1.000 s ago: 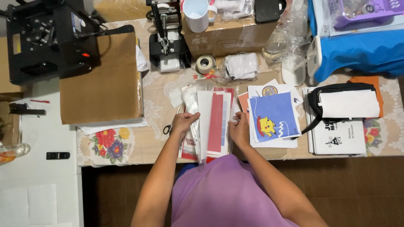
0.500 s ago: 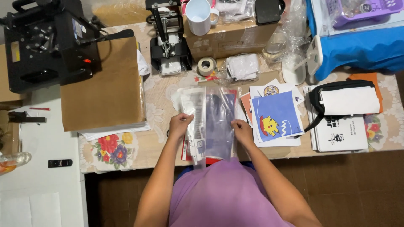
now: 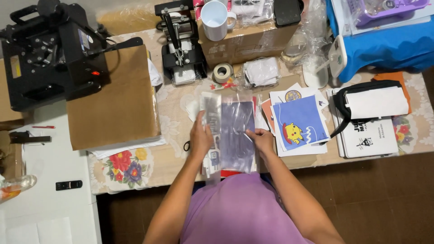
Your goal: The person organizes items on a table, then uses scissors to cut a printed image of Pikachu from a sheet of paper. They trim the edges of the image and cut away the surrounding white border.
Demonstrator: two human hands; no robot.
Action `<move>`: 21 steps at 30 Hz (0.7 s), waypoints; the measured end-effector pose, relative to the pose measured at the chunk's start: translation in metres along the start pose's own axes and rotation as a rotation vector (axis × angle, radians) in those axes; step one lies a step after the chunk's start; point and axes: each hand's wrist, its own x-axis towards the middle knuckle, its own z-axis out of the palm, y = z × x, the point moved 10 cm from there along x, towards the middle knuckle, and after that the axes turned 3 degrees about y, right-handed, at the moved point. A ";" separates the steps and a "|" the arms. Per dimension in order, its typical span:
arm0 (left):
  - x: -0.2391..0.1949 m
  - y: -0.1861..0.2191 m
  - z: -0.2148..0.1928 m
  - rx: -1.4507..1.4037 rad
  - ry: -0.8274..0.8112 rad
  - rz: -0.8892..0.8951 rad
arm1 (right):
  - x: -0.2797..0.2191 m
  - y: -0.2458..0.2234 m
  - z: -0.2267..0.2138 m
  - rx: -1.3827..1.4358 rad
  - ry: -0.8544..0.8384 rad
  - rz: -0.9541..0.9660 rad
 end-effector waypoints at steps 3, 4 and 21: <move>-0.022 0.038 0.029 0.082 -0.129 0.155 | 0.010 0.014 0.009 0.040 0.017 0.038; -0.003 -0.007 0.073 0.083 -0.132 0.155 | 0.015 0.022 0.012 0.042 0.019 0.041; 0.036 -0.132 0.054 0.015 -0.024 -0.320 | -0.011 0.001 -0.012 -0.076 0.040 0.011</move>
